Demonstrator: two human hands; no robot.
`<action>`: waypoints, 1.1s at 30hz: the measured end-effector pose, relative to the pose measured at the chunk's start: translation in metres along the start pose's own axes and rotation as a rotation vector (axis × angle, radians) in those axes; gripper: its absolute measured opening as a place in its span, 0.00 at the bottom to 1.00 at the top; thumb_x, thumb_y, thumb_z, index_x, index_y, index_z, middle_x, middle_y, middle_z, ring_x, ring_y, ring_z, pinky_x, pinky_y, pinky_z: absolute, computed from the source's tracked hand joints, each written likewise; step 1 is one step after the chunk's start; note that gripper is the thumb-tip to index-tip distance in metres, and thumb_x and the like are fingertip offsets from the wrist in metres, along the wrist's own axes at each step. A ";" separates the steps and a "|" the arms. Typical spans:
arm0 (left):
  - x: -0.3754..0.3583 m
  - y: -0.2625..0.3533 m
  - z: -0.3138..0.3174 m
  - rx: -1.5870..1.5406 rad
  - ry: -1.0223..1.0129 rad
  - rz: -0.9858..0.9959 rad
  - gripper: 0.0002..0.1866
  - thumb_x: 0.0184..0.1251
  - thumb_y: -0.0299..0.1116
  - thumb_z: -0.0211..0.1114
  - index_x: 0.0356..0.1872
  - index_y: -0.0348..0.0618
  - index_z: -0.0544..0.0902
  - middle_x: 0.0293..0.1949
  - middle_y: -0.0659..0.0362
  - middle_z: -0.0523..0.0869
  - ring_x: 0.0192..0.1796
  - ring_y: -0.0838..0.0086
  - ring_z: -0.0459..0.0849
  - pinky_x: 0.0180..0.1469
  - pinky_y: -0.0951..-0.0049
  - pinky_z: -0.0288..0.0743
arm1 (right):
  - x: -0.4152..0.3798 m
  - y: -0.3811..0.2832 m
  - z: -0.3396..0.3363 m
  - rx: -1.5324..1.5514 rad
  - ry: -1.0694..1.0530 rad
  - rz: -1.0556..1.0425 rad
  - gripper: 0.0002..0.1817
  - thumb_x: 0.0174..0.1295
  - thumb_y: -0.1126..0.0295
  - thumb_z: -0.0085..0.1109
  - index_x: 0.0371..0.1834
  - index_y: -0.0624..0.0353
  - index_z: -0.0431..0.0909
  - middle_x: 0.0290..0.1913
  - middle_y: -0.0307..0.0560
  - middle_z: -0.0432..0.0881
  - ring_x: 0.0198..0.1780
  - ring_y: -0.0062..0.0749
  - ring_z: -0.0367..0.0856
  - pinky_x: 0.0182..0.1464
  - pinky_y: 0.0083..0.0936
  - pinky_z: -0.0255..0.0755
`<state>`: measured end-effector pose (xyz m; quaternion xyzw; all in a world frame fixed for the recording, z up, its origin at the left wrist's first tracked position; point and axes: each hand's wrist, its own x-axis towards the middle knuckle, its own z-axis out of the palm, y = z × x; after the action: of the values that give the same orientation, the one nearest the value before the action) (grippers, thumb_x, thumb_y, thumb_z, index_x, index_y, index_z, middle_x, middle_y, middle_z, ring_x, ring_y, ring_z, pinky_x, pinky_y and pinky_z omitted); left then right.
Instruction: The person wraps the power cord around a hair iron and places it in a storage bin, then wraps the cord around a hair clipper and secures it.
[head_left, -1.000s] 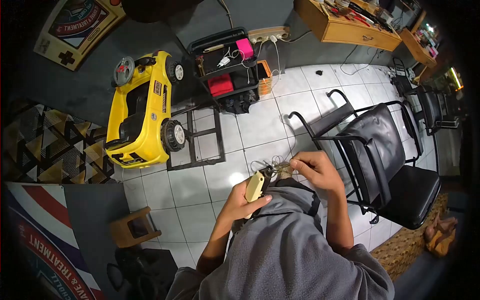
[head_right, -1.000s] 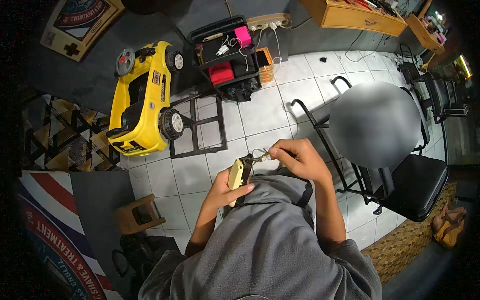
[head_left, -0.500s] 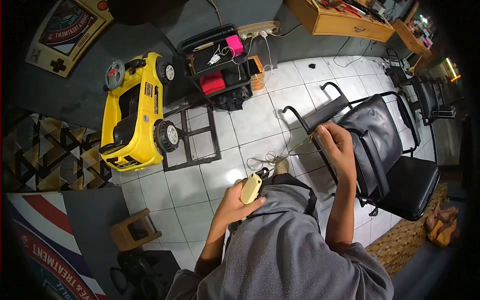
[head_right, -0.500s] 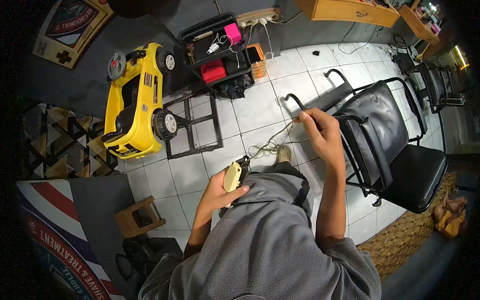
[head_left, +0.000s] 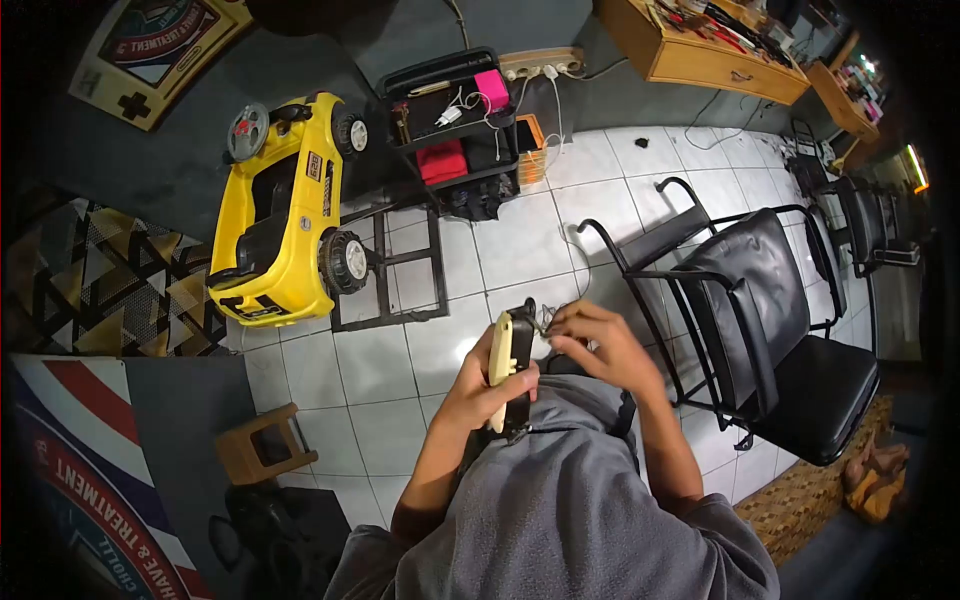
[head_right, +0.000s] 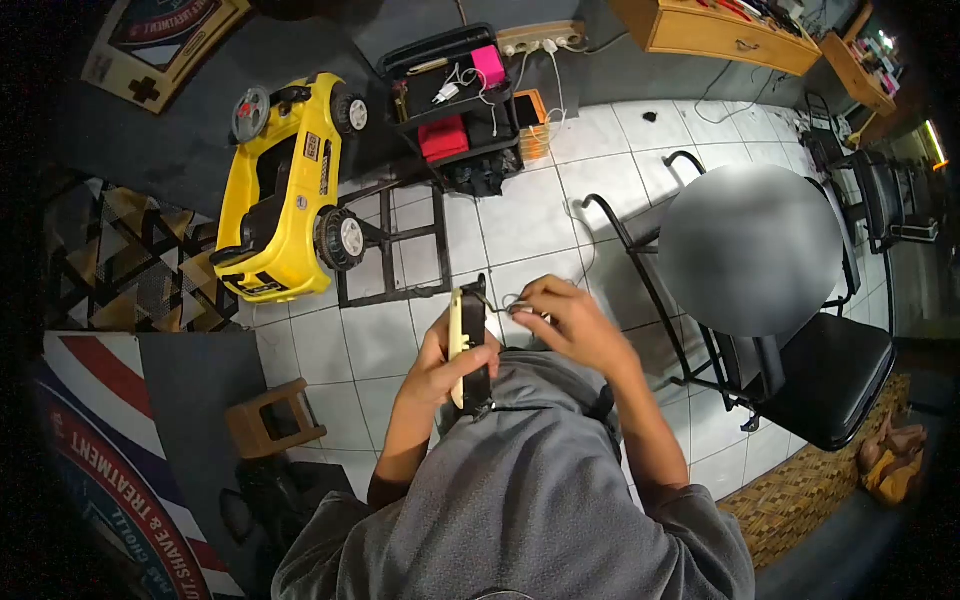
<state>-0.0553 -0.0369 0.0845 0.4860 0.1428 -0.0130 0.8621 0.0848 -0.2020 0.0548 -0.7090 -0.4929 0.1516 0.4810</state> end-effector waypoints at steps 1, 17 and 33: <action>0.003 -0.007 -0.007 -0.086 -0.041 0.015 0.28 0.58 0.24 0.67 0.57 0.38 0.63 0.35 0.58 0.77 0.34 0.73 0.80 0.36 0.70 0.78 | -0.002 -0.002 0.011 0.059 0.077 -0.024 0.14 0.62 0.73 0.61 0.51 0.62 0.79 0.34 0.48 0.79 0.30 0.31 0.80 0.32 0.28 0.72; 0.003 -0.048 0.002 1.208 0.092 0.271 0.31 0.49 0.32 0.71 0.58 0.41 0.75 0.44 0.46 0.85 0.42 0.48 0.84 0.45 0.58 0.80 | 0.029 -0.060 -0.035 -0.051 -0.116 0.339 0.12 0.64 0.68 0.56 0.30 0.68 0.80 0.19 0.54 0.77 0.20 0.36 0.77 0.27 0.31 0.69; -0.007 -0.100 -0.056 0.773 0.271 -0.117 0.27 0.52 0.31 0.74 0.54 0.39 0.75 0.46 0.53 0.83 0.49 0.70 0.81 0.52 0.71 0.74 | 0.021 -0.033 0.080 -0.370 -0.464 0.201 0.12 0.55 0.66 0.59 0.33 0.65 0.80 0.27 0.61 0.83 0.30 0.54 0.84 0.34 0.42 0.79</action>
<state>-0.0913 -0.0428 -0.0244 0.7624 0.2670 -0.0507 0.5873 0.0214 -0.1398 0.0483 -0.7761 -0.5362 0.2641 0.2011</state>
